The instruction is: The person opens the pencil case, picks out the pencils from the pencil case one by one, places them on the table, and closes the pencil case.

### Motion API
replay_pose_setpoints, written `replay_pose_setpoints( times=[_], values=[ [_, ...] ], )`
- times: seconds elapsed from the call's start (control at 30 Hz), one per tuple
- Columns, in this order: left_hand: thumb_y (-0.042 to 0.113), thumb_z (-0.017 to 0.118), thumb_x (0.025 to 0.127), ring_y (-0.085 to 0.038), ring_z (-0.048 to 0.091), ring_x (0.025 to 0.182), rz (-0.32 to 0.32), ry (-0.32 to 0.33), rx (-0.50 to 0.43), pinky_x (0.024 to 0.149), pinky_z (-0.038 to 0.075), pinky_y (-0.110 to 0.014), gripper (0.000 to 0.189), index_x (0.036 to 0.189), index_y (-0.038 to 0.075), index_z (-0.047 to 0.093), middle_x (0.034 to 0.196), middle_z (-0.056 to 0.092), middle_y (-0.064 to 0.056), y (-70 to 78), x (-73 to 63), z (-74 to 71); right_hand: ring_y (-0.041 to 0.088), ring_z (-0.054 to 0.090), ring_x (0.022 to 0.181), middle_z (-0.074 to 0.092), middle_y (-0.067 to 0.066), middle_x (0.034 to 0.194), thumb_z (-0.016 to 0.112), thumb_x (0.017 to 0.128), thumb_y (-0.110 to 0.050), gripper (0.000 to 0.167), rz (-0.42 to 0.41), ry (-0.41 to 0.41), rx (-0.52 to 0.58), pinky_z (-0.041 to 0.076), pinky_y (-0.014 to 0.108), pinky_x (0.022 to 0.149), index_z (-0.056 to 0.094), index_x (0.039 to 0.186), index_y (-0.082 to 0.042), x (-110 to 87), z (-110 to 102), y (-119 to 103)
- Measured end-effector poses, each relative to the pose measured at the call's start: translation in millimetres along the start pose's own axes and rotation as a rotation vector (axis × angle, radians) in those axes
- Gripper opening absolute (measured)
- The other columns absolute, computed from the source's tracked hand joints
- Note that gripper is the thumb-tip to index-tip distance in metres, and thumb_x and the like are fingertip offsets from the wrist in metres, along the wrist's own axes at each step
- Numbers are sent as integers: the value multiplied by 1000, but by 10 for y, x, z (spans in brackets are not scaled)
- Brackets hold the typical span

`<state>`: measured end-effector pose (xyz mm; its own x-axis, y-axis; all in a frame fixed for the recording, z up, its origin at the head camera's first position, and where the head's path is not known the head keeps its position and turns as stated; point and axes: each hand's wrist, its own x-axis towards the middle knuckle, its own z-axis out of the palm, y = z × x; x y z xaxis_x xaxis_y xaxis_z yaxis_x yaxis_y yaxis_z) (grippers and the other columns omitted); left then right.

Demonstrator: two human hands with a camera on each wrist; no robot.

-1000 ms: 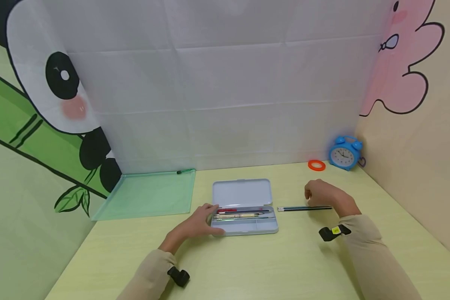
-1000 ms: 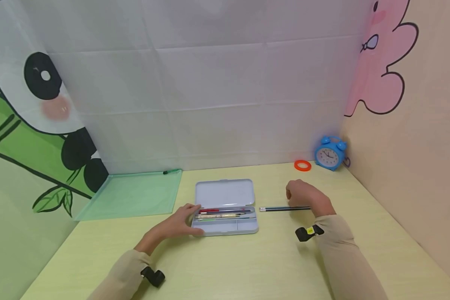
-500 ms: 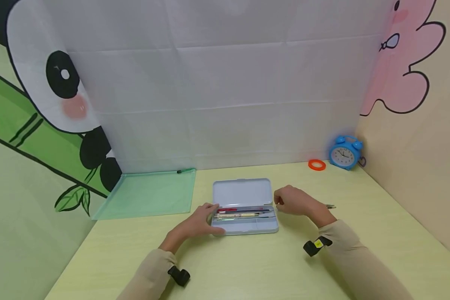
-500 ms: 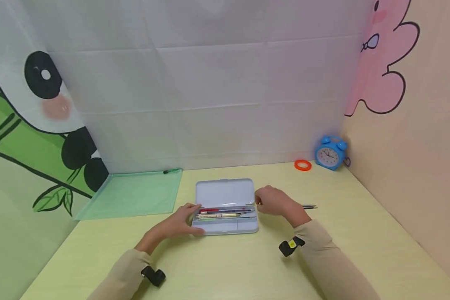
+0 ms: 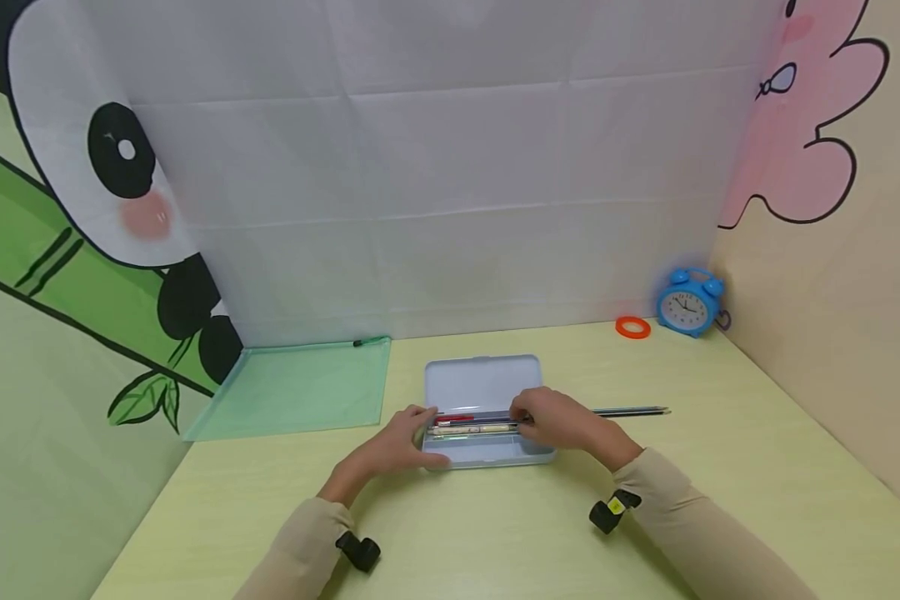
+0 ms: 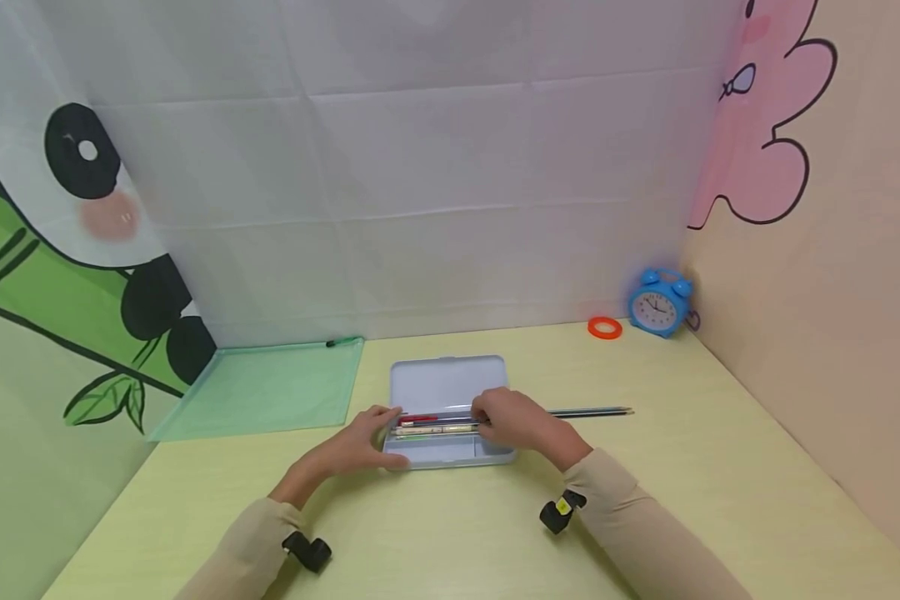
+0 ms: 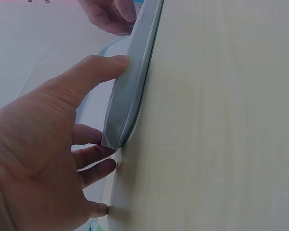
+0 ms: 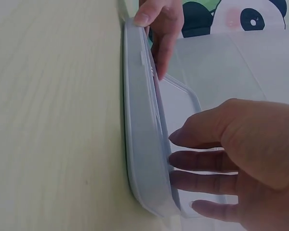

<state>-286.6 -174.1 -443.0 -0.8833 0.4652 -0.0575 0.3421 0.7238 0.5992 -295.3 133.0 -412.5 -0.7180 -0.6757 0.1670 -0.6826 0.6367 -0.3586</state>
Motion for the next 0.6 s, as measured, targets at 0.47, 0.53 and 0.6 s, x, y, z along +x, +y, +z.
replay_pose_setpoints(
  times=[0.47, 0.53, 0.6],
  values=[
    [49, 82, 78, -32, 38, 131, 0, 7, 12, 105, 37, -54, 101, 156, 5, 34, 149, 39, -17, -48, 40, 15, 11, 54, 77, 62, -3, 87, 66, 95, -8, 7, -14, 9, -38, 50, 31, 71, 72, 95, -5, 37, 104, -74],
    [49, 82, 78, -32, 39, 131, -2, 6, 11, 105, 37, -54, 101, 156, 5, 34, 149, 39, -17, -47, 38, 17, 12, 55, 79, 62, -2, 89, 66, 96, -9, 7, 2, 2, -43, 51, 32, 73, 72, 97, -5, 45, 119, -66],
    [49, 82, 78, -33, 39, 131, -3, 4, 9, 105, 37, -54, 101, 156, 5, 34, 149, 39, -18, -45, 32, 18, 12, 55, 79, 61, -2, 90, 66, 96, -9, 7, 13, -5, -43, 51, 32, 74, 72, 97, -6, 50, 139, -54]
  ],
)
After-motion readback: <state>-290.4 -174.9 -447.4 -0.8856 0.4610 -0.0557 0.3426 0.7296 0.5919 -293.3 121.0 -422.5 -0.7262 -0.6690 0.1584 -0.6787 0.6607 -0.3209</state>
